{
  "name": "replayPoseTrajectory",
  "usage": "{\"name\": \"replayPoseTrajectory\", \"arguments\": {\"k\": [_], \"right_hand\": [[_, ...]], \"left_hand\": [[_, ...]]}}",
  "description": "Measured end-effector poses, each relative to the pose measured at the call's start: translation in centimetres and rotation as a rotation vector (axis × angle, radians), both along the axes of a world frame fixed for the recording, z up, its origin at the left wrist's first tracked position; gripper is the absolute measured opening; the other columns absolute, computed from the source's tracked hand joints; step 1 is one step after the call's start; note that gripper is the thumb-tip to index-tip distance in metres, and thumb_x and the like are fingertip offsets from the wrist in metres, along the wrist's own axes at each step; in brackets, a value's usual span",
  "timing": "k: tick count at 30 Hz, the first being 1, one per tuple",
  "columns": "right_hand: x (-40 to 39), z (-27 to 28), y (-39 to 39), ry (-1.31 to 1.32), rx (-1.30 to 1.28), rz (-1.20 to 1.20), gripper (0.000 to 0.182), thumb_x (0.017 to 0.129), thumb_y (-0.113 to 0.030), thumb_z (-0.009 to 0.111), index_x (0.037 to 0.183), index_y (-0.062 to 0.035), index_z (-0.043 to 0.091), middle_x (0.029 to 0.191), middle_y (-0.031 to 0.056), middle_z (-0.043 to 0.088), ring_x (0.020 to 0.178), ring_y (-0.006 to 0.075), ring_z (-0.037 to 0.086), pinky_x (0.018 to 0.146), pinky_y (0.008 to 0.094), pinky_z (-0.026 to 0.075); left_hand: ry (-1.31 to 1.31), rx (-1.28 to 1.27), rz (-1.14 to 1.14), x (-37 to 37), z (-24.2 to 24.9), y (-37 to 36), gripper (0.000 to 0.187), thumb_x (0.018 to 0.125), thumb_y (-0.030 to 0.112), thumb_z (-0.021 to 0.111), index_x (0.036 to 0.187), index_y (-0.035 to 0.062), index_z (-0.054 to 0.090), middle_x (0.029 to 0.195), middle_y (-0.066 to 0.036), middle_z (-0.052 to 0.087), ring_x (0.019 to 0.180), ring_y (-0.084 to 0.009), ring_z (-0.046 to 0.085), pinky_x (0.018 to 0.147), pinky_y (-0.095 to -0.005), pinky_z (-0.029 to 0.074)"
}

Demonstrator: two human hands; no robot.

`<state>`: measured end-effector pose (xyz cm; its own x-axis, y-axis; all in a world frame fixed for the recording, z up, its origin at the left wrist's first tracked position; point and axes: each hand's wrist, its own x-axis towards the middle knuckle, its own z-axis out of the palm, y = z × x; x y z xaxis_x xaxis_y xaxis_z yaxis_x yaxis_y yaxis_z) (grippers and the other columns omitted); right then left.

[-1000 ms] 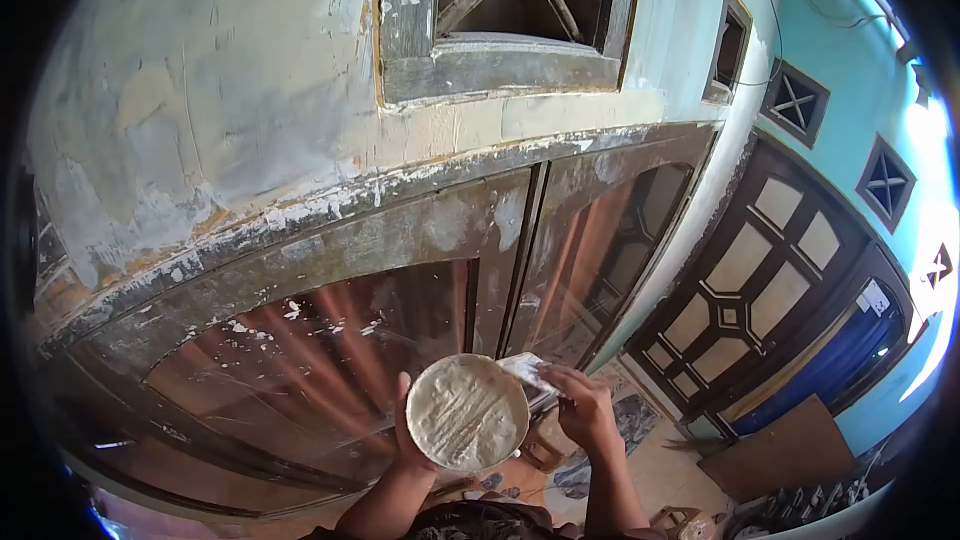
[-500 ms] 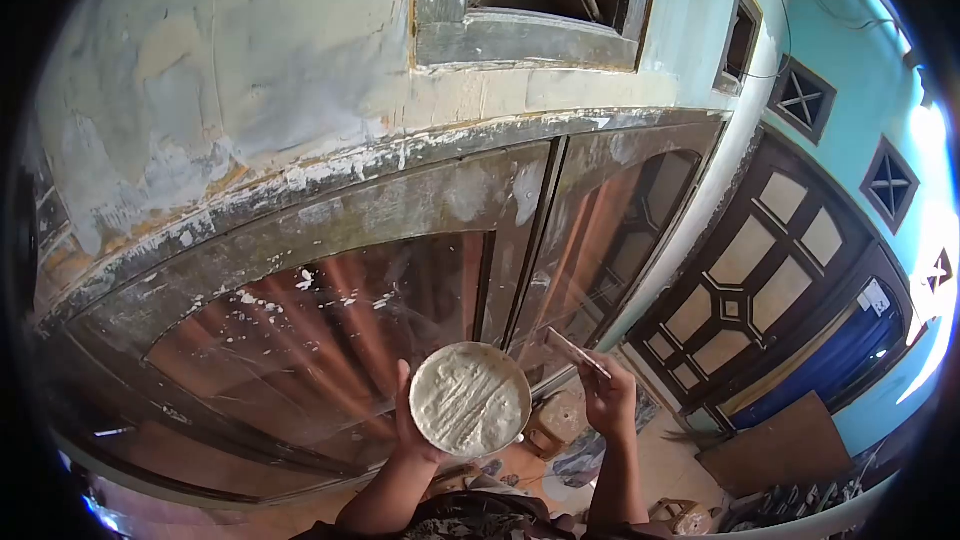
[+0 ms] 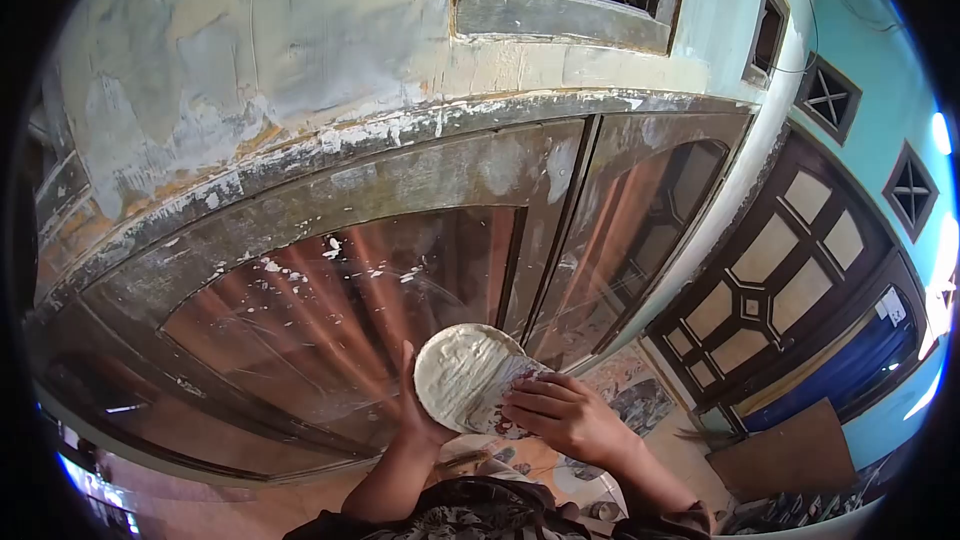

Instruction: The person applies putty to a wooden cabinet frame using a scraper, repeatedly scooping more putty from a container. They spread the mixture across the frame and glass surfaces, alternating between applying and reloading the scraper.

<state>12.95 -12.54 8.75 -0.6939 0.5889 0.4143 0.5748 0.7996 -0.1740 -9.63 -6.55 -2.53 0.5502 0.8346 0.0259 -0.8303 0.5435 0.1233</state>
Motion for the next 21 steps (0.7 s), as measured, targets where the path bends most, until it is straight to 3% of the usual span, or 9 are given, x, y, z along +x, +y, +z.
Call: {"name": "replayPoseTrajectory", "arguments": {"k": [3, 15, 18, 21], "right_hand": [[-0.3, 0.3, 0.0, -0.035, 0.032, -0.018, 0.032, 0.082, -0.012, 0.071, 0.114, -0.0069, 0.072, 0.120, 0.0065, 0.070, 0.121, 0.0224, 0.064, 0.103, 0.0404, 0.049], [-0.7, 0.0, 1.4, 0.000, 0.046, 0.061, 0.040, 0.077, -0.010, 0.072, 0.116, -0.0070, 0.071, 0.121, 0.0063, 0.070, 0.118, 0.0242, 0.065, 0.099, 0.0407, 0.052], [-0.8, 0.0, 1.4, -0.026, 0.035, 0.067, 0.040, 0.077, -0.011, 0.072, 0.116, -0.0069, 0.071, 0.121, 0.0061, 0.071, 0.118, 0.0242, 0.066, 0.098, 0.0404, 0.052], [-0.6, -0.5, 1.7, 0.043, 0.047, 0.056, 0.038, 0.079, -0.011, 0.070, 0.116, -0.0074, 0.071, 0.122, 0.0062, 0.070, 0.120, 0.0244, 0.065, 0.099, 0.0409, 0.052]], "left_hand": [[-0.016, -0.044, -0.003, -0.2, -0.1, -0.1, 0.092, 0.094, 0.079, 0.030, 0.149, 0.0064, 0.046, 0.145, -0.019, 0.054, 0.132, -0.0388, 0.054, 0.110, -0.0568, 0.041], [-0.123, -0.002, 0.027, -0.4, 0.0, 0.5, 0.093, 0.094, 0.079, 0.032, 0.150, 0.0057, 0.044, 0.147, -0.019, 0.052, 0.132, -0.0385, 0.053, 0.109, -0.0563, 0.042], [0.047, -0.009, 0.078, -0.4, 0.5, 0.3, 0.093, 0.094, 0.079, 0.032, 0.150, 0.0055, 0.044, 0.147, -0.019, 0.052, 0.132, -0.0386, 0.053, 0.110, -0.0558, 0.042], [-0.164, 0.061, 0.001, -0.4, 0.1, 0.3, 0.093, 0.094, 0.078, 0.032, 0.150, 0.0053, 0.044, 0.147, -0.020, 0.052, 0.132, -0.0392, 0.052, 0.110, -0.0558, 0.042]]}}
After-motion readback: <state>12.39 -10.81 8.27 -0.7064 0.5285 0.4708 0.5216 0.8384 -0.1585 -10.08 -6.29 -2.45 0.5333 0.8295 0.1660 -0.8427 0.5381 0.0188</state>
